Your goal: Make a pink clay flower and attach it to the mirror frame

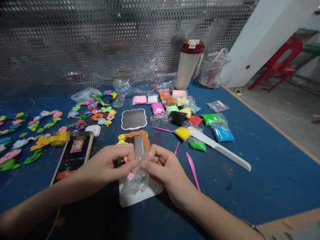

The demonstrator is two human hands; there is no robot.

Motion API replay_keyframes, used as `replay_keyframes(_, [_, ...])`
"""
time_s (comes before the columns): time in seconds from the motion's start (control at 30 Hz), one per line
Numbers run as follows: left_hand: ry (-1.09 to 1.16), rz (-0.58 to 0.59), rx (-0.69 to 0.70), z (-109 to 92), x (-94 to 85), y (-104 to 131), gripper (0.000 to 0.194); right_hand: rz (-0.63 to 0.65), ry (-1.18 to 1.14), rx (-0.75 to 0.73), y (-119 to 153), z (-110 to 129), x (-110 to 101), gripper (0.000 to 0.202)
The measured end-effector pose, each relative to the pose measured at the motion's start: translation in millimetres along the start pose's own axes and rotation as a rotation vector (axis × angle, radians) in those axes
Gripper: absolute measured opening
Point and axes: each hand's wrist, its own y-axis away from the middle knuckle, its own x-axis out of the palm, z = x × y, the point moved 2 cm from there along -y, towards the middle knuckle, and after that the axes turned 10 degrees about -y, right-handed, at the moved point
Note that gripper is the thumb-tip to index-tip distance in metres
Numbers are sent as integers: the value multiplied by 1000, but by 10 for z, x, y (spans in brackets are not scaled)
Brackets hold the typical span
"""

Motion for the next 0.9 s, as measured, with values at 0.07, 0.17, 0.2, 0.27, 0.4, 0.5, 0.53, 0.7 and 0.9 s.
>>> replay_keyframes(0.07, [-39, -31, 13, 1, -12, 6, 25, 16, 0, 1, 17, 10, 4, 32])
replay_keyframes(0.17, [-16, -94, 15, -14, -73, 26, 28, -12, 45, -34, 33, 36, -4, 34])
replay_keyframes(0.2, [-6, -104, 18, -24, -94, 35, 29, -33, 67, -50, 34, 44, -10, 35])
replay_keyframes(0.27, [-27, -92, 32, -45, -121, 48, 29, -59, 119, -73, 33, 51, -22, 36])
replay_keyframes(0.4, [-104, 2, 88, -64, -107, 45, 29, -48, 202, -76, 21, 34, -36, 36])
replay_keyframes(0.5, [-37, 32, 112, -59, -93, 32, 28, -6, 173, -52, 13, 23, -37, 37])
replay_keyframes(0.53, [-3, 35, 109, -57, -91, 29, 29, 21, 147, -36, 13, 21, -33, 37])
replay_keyframes(0.7, [76, -3, 92, -72, -86, 43, 34, 159, -35, 74, 31, 23, 4, 34])
replay_keyframes(0.9, [122, -64, 95, -77, -29, 45, 29, 291, -307, 181, 47, 20, 46, 23])
